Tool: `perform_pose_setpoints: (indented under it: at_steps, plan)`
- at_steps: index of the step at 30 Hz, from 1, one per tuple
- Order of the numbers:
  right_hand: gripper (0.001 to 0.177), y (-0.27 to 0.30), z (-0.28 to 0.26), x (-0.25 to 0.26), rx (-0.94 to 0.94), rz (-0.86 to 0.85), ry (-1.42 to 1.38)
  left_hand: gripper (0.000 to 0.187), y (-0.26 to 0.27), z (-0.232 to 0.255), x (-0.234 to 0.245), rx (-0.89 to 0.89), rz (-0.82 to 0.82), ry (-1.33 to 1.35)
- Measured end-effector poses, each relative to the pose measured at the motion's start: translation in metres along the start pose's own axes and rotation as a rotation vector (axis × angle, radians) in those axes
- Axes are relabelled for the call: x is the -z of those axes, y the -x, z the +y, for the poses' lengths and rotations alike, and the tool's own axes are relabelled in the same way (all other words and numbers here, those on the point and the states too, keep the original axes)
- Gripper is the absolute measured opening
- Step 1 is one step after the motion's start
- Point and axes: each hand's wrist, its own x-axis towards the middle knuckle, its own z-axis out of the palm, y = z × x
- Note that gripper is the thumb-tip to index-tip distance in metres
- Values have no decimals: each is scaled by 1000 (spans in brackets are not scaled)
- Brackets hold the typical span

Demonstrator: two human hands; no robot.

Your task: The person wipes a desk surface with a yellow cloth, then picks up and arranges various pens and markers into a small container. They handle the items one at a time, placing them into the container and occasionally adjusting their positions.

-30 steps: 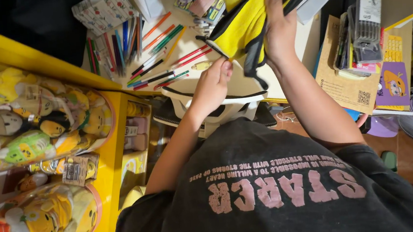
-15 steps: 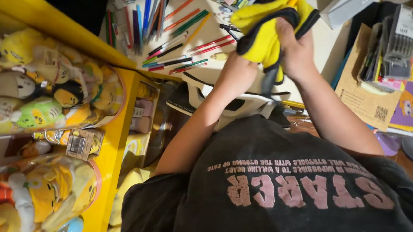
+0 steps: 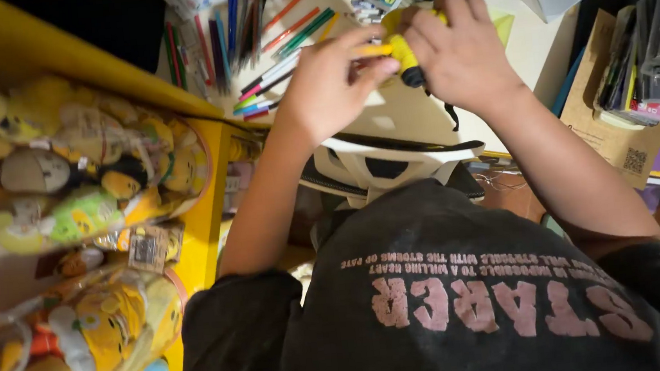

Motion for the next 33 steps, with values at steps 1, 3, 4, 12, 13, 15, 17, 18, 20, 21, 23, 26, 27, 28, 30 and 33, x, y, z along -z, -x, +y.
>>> perform_pose_setpoints:
  at_steps: [1,3,4,12,13,15,17,18,20,21,23,26,27,28,30,33]
  plan:
    - [29,-5,1,1,28,12,22,34,-4,-2,5,-53,34,-20]
    - [30,-10,-4,0,81,25,50,21,-3,-11,14,-142,95,-54]
    - [30,-15,-5,-4,91,22,56,19,-6,-17,15,-120,69,-108]
    - [30,-25,-2,-66,65,-67,109,13,-11,-109,43,36,67,-260]
    - [31,-23,3,-75,17,-95,105,13,-9,-128,53,130,58,-259]
    - [33,-13,11,-87,-76,-154,88,14,0,-176,70,327,90,-233]
    - [33,3,22,-84,-157,-159,96,14,5,-235,73,430,183,-159]
    - [34,6,25,-82,-192,-160,99,14,2,-266,59,373,231,-116]
    - [38,9,26,-76,-256,-166,-5,15,-17,-320,6,155,309,-53]
    - [42,9,24,-71,-287,-169,-59,16,-20,-338,-22,108,332,-67]
    - [47,8,12,-61,-330,-123,-155,24,-28,-354,-69,285,298,-202]
    - [50,7,3,-46,-364,-107,-236,16,-46,-349,-100,406,272,-405]
    - [50,8,-1,-42,-370,-114,-256,10,-46,-347,-102,403,275,-468]
    - [54,9,-4,-38,-371,-116,-259,13,-48,-346,-101,372,286,-504]
    - [62,13,-9,-31,-373,-122,-265,21,-48,-346,-103,311,305,-574]
    - [69,19,-11,-27,-410,-150,-329,22,-46,-352,-99,280,227,-597]
